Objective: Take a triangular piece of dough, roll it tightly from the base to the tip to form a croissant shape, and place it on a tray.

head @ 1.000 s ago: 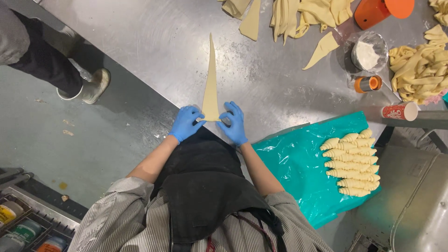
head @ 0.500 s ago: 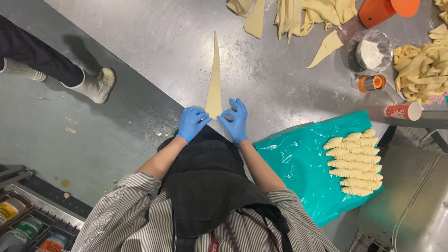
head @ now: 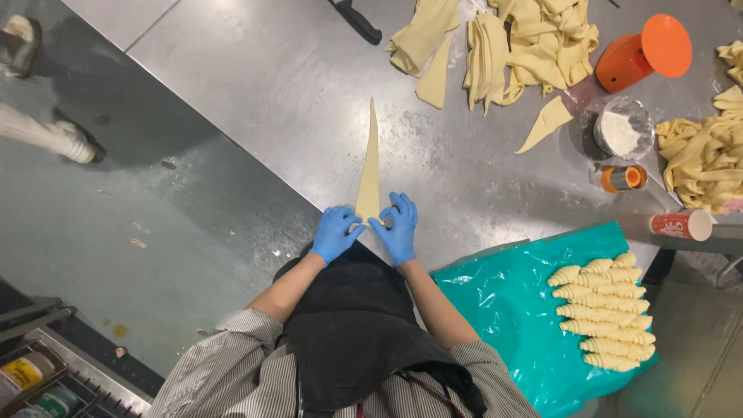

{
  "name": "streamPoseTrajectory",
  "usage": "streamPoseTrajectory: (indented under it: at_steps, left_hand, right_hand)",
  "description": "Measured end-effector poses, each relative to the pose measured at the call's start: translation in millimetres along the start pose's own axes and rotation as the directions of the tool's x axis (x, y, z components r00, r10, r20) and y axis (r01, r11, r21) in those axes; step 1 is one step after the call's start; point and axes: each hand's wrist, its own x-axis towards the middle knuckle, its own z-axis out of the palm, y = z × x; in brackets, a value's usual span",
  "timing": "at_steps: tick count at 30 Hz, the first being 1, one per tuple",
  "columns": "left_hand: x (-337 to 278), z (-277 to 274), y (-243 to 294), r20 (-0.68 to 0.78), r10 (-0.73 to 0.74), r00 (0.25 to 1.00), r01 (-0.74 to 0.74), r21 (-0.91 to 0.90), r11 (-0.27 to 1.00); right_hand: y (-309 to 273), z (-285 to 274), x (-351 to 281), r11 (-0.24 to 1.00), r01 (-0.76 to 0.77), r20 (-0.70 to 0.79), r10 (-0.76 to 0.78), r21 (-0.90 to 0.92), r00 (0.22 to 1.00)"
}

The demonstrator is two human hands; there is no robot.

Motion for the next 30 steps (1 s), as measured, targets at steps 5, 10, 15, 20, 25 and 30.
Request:
streamPoseTrajectory:
  at_steps: [5, 10, 15, 20, 25, 30]
  left_hand:
    - [3, 13, -12, 0.046, -0.106, 0.993, 0.102, 0.079, 0.992]
    - [-10, 36, -33, 0.009, -0.02, 1.0, 0.018, 0.139, 0.99]
    - [-11, 27, -34, 0.203, 0.244, 0.948, -0.301, 0.325, 0.897]
    - [8, 23, -37, 0.133, 0.267, 0.954, -0.295, 0.294, 0.909]
    - [12, 34, -62, 0.288, 0.328, 0.9, -0.388, 0.184, 0.903]
    - [23, 32, -53, 0.14, 0.305, 0.942, -0.325, 0.157, 0.932]
  right_hand:
    - [-3, -2, 4, 0.999, -0.006, 0.043, 0.008, -0.044, 0.999]
    - [-1, 1, 8, 0.999, 0.038, 0.048, -0.037, -0.021, 0.998]
    - [-2, 1, 21, 0.999, -0.035, 0.045, 0.035, 0.001, 0.998]
    - [0, -4, 27, 0.998, 0.039, 0.068, -0.043, 0.055, 0.997]
    - [3, 0, 44, 0.996, 0.028, 0.024, -0.03, 0.086, 0.999]
    - [13, 1, 46, 0.996, 0.086, 0.078, -0.087, 0.019, 0.993]
